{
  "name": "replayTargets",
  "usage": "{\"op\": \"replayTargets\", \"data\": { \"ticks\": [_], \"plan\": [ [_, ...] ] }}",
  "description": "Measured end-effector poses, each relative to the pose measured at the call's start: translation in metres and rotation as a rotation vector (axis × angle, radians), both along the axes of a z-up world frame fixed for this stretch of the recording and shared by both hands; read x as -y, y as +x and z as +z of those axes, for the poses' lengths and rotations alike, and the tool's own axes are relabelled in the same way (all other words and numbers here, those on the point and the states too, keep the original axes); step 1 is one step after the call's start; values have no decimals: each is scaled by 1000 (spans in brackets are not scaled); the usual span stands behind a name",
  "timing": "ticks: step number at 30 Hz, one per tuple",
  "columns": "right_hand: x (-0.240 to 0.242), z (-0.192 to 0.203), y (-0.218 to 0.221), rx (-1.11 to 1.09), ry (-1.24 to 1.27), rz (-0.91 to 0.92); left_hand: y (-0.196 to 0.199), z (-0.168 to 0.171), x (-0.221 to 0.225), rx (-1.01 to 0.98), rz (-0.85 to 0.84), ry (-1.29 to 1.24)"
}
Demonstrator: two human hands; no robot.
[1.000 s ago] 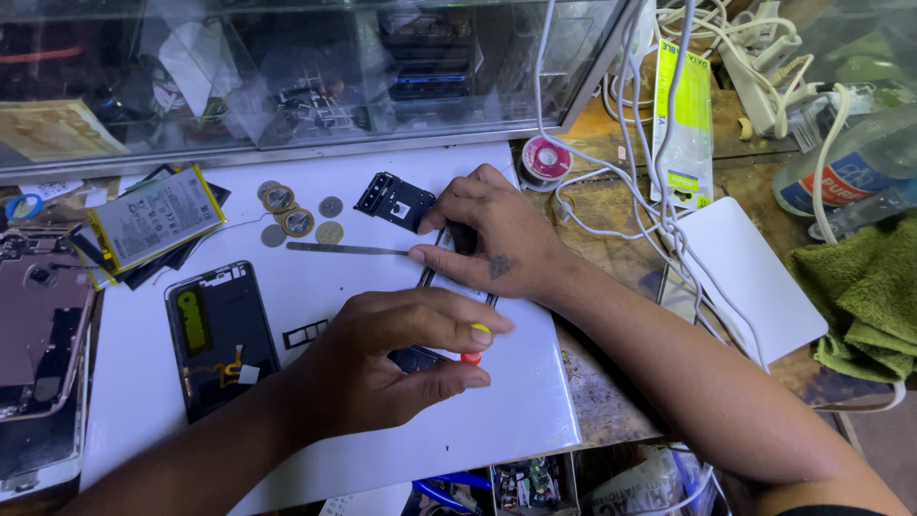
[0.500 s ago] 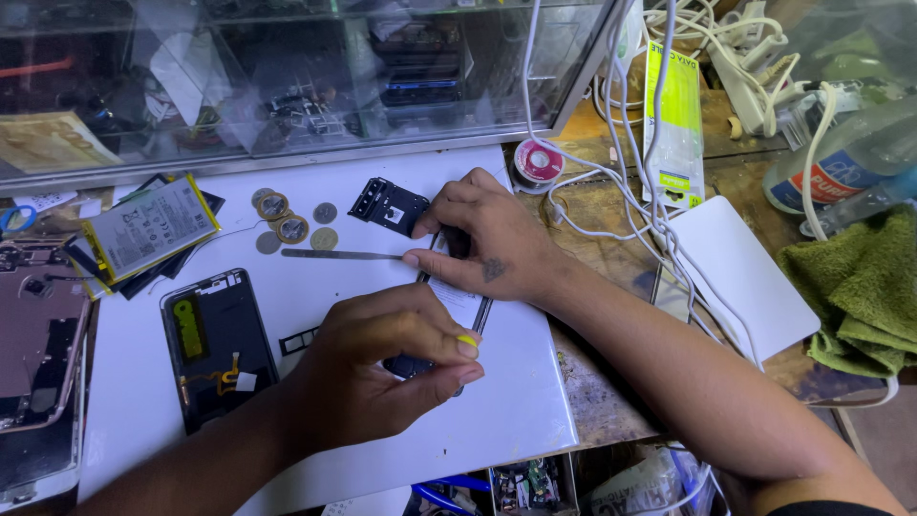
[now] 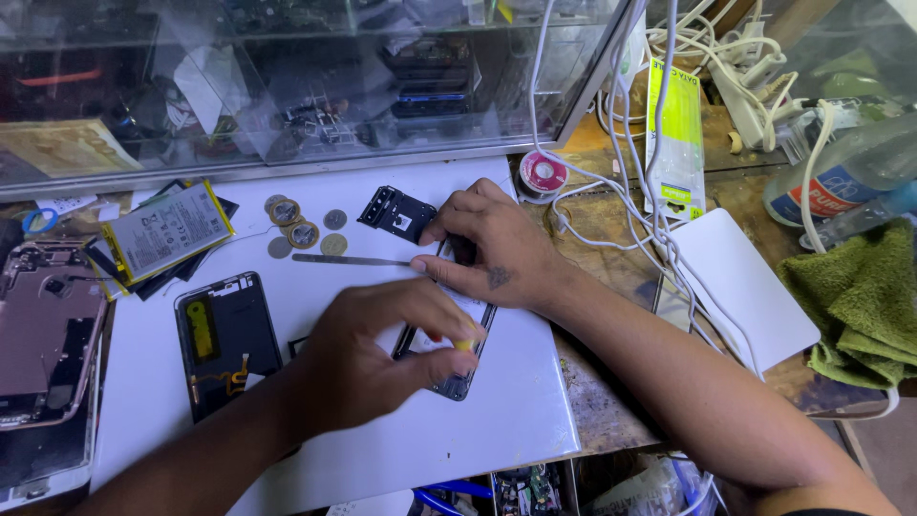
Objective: The person uses a screwdriver to tighten screws on the back of a disassembled smartphone. They then align the phone's back cover with the main body and press the edges to snap it into place, completing the reassembly.
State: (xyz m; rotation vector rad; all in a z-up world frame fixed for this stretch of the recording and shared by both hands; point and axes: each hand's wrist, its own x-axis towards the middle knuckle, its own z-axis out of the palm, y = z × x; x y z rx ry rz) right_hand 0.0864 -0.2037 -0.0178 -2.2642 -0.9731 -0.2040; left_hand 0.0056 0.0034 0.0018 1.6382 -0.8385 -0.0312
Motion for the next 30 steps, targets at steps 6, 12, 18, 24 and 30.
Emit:
{"op": "replayTargets", "data": {
  "ticks": [6,12,18,24,30],
  "plan": [
    [2,7,-4,152,27,42,18,6,-20,64,388,-157],
    [1,5,-10,251,60,119,34,2,-15,-1,233,42],
    [2,-2,-2,239,-87,87,18,58,-50,140,470,382],
    [0,-8,0,173,-114,8,-63,46,-162,205,1238,828],
    [-2,-6,-1,172,-148,6,-113,-39,-258,170,1503,1101]
  ]
}}
